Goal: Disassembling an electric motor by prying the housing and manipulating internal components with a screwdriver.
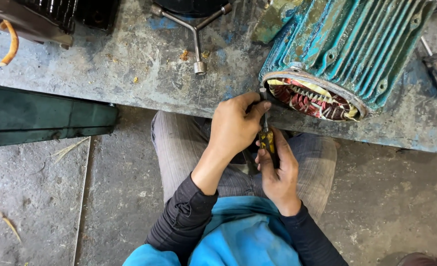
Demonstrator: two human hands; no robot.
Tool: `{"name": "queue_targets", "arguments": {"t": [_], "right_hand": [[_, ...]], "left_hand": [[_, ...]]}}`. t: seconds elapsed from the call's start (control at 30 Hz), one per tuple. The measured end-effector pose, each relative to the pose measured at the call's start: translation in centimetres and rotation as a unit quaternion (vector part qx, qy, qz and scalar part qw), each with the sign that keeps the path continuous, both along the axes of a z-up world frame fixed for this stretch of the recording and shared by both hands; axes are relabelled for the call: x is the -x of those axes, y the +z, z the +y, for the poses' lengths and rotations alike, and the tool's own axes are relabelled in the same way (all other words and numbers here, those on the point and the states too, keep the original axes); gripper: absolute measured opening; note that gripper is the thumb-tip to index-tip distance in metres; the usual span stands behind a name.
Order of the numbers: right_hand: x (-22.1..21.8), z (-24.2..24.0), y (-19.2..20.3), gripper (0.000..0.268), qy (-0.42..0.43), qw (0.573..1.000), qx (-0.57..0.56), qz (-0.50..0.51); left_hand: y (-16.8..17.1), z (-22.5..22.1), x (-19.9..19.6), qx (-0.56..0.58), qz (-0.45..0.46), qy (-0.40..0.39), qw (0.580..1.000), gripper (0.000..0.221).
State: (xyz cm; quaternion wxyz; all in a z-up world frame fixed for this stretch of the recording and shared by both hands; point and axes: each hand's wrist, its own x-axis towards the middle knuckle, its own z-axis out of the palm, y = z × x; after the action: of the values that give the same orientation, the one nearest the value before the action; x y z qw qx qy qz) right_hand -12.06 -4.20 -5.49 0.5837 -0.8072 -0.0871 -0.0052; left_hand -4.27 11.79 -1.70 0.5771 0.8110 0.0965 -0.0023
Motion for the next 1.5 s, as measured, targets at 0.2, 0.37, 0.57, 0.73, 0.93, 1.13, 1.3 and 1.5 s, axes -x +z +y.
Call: {"name": "queue_targets", "arguments": {"t": [0.2, 0.37, 0.57, 0.73, 0.93, 1.13, 1.3, 1.5], "right_hand": [[-0.9, -0.4, -1.1, 0.043, 0.007, 0.999, 0.012, -0.042], [-1.2, 0.5, -0.4, 0.042, 0.006, 0.998, 0.001, -0.062], [-1.0, 0.5, -0.7, 0.043, 0.008, 0.996, 0.016, -0.086], [-1.9, 0.8, -0.4, 0.043, 0.008, 0.996, 0.003, -0.084], [-1.3, 1.0, -0.4, 0.043, 0.014, 0.997, -0.023, -0.071], [-0.9, 1.5, -0.5, 0.044, 0.018, 0.996, -0.064, -0.051], [-1.1, 1.3, -1.3, 0.045, 0.027, 0.994, -0.094, -0.046], [-1.2, 1.4, -1.5, 0.045, 0.016, 0.995, -0.084, -0.049]], "left_hand": [[0.1, -0.1, -0.3, 0.049, 0.039, 0.025, 0.998, 0.027], [0.2, -0.3, -0.6, 0.150, -0.004, 0.037, 0.988, 0.015], [0.1, 0.0, 0.3, 0.070, 0.009, 0.025, 0.997, 0.018], [1.1, 0.1, -0.4, 0.119, -0.017, 0.045, 0.992, 0.017], [-0.2, 0.3, -0.3, 0.180, -0.006, 0.030, 0.983, 0.018], [-0.8, 0.2, -0.6, 0.180, 0.010, 0.020, 0.983, 0.018], [-1.6, -0.2, -1.2, 0.249, -0.001, 0.026, 0.968, 0.015], [-1.7, -0.3, -1.2, 0.272, -0.018, 0.037, 0.961, 0.012]]}}
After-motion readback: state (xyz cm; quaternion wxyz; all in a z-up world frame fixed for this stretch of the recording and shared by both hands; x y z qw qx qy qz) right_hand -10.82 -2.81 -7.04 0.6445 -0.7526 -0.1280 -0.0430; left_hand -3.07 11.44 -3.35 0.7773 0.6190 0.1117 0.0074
